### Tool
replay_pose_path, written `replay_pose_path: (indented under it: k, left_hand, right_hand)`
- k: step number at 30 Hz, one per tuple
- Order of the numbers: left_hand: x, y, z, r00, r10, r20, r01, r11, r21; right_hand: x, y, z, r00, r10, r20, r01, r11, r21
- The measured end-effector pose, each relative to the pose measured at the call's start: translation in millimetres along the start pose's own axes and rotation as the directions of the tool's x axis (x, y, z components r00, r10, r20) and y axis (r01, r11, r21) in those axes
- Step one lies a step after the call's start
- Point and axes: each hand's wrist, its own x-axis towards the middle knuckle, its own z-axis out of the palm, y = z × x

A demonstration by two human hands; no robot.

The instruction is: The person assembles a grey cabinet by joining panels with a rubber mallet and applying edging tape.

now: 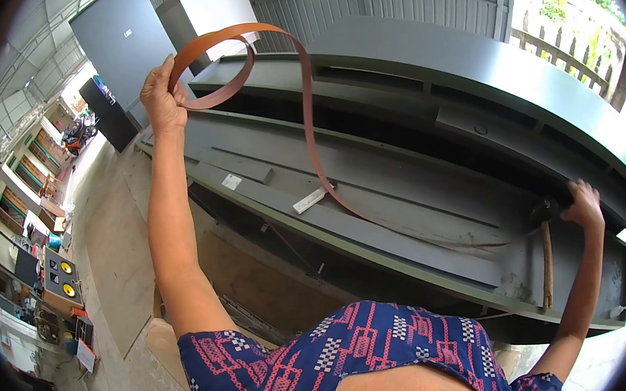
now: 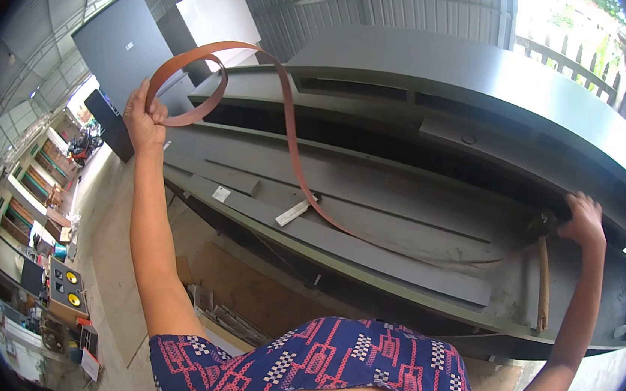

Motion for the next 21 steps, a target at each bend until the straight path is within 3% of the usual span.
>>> replay_pose_path:
  k: [2, 4, 6, 10, 13, 16, 17, 19, 20, 21]
  left_hand:
    - [-6.1, 12.1, 24.3, 0.997, 0.000, 0.078, 0.005, 0.998, -0.057]
    - [-11.9, 22.1, 45.8, 0.987, 0.000, 0.163, 0.018, 0.994, -0.108]
    - [-19.6, 33.1, 67.2, 0.956, 0.030, 0.291, 0.023, 0.984, -0.178]
    - [-29.1, 50.9, 97.0, 0.861, 0.064, 0.505, 0.099, 0.952, -0.290]
    - [-34.6, 64.6, 111.9, 0.743, 0.100, 0.661, 0.188, 0.917, -0.351]
    - [-35.2, 80.9, 115.5, 0.748, 0.023, 0.663, 0.283, 0.893, -0.350]
    - [-32.5, 83.3, 111.6, 0.734, 0.032, 0.678, 0.290, 0.889, -0.355]
    - [-25.5, 88.5, 95.0, 0.763, 0.050, 0.644, 0.177, 0.943, -0.283]
    - [-22.2, 91.0, 86.9, 0.773, 0.060, 0.631, 0.123, 0.962, -0.242]
    - [-20.3, 89.8, 79.2, 0.808, 0.085, 0.583, 0.073, 0.968, -0.241]
  right_hand:
    - [15.3, -28.0, -2.5, 0.960, -0.205, -0.192, 0.239, 0.956, 0.170]
    - [15.6, -81.9, -22.1, 0.867, -0.390, -0.309, 0.496, 0.735, 0.462]
    - [1.5, -139.6, -51.0, 0.805, -0.488, -0.337, 0.578, 0.522, 0.627]
    - [3.1, -228.3, -61.5, 0.634, -0.474, -0.610, 0.765, 0.274, 0.583]
    - [13.7, -270.2, -67.3, 0.676, -0.357, -0.644, 0.724, 0.161, 0.671]
    - [38.5, -291.0, -69.0, 0.721, -0.364, -0.590, 0.618, -0.047, 0.785]
    - [39.1, -288.0, -71.1, 0.804, -0.400, -0.440, 0.501, 0.057, 0.864]
    - [35.4, -285.8, -74.9, 0.665, -0.399, -0.631, 0.747, 0.352, 0.564]
    - [35.5, -281.7, -75.2, 0.570, -0.419, -0.707, 0.800, 0.477, 0.363]
    - [36.1, -274.8, -74.8, 0.527, -0.398, -0.751, 0.800, 0.532, 0.279]
